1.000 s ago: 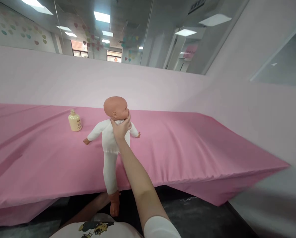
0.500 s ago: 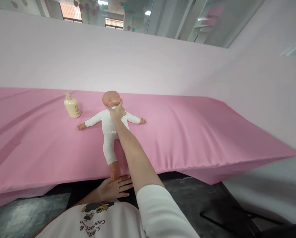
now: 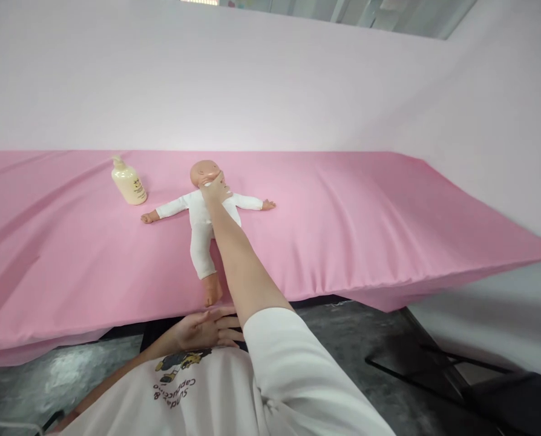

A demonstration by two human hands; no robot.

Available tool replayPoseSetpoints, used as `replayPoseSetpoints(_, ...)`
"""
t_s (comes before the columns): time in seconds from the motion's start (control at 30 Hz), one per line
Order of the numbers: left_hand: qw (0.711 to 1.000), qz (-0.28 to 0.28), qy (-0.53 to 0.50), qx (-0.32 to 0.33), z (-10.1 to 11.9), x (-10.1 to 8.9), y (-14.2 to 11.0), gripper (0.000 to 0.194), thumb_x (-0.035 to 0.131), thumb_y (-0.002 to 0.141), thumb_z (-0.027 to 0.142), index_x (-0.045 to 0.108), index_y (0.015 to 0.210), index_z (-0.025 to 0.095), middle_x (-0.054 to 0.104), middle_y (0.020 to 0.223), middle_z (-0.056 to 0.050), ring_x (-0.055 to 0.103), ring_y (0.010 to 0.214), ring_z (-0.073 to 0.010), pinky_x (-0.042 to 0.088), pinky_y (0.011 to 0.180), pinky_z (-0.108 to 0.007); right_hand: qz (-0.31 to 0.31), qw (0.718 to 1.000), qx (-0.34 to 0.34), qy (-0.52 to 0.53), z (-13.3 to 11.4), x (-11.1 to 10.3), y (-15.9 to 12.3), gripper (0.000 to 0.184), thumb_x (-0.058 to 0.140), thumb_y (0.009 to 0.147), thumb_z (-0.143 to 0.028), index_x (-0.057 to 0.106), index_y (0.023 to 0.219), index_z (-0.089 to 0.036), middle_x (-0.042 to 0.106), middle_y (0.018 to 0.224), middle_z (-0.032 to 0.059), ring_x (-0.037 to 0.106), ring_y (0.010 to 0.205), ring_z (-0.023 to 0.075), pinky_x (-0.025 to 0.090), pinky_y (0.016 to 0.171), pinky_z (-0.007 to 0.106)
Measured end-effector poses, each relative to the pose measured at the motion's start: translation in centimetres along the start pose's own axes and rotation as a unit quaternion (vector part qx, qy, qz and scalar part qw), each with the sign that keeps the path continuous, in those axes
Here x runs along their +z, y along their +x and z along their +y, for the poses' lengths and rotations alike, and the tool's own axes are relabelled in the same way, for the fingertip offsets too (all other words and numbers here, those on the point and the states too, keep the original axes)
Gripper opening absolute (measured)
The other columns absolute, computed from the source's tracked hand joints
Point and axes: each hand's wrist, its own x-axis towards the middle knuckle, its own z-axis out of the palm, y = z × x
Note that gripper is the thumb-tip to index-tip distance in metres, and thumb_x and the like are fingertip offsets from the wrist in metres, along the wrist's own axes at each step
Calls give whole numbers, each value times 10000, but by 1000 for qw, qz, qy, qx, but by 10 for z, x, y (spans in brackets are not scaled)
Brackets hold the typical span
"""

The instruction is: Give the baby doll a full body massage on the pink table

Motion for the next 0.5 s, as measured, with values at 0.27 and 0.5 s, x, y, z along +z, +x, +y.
replayPoseSetpoints(0.27, 976, -138, 168, 5, 117, 53, -30, 712, 698, 862, 690, 699, 1382, 204, 609, 1520, -204, 582, 1417, -436, 417, 1172, -600, -60, 998, -30, -15, 9, -12, 10, 1020, 704, 873, -578, 224, 1638, -104, 602, 1473, 237, 532, 1401, 388, 377, 1197, 567)
replayPoseSetpoints(0.5, 985, 9, 170, -10, 170, 78, -58, 688, 474, 930, 717, 759, 1283, 200, 755, 1214, -164, 651, 1327, -417, 552, 1030, -532, -141, 968, -189, -88, 52, -35, 2, 841, 531, 1040, -539, 271, 1630, 2, 518, 1547, 323, 539, 1419, 401, 363, 1211, 554)
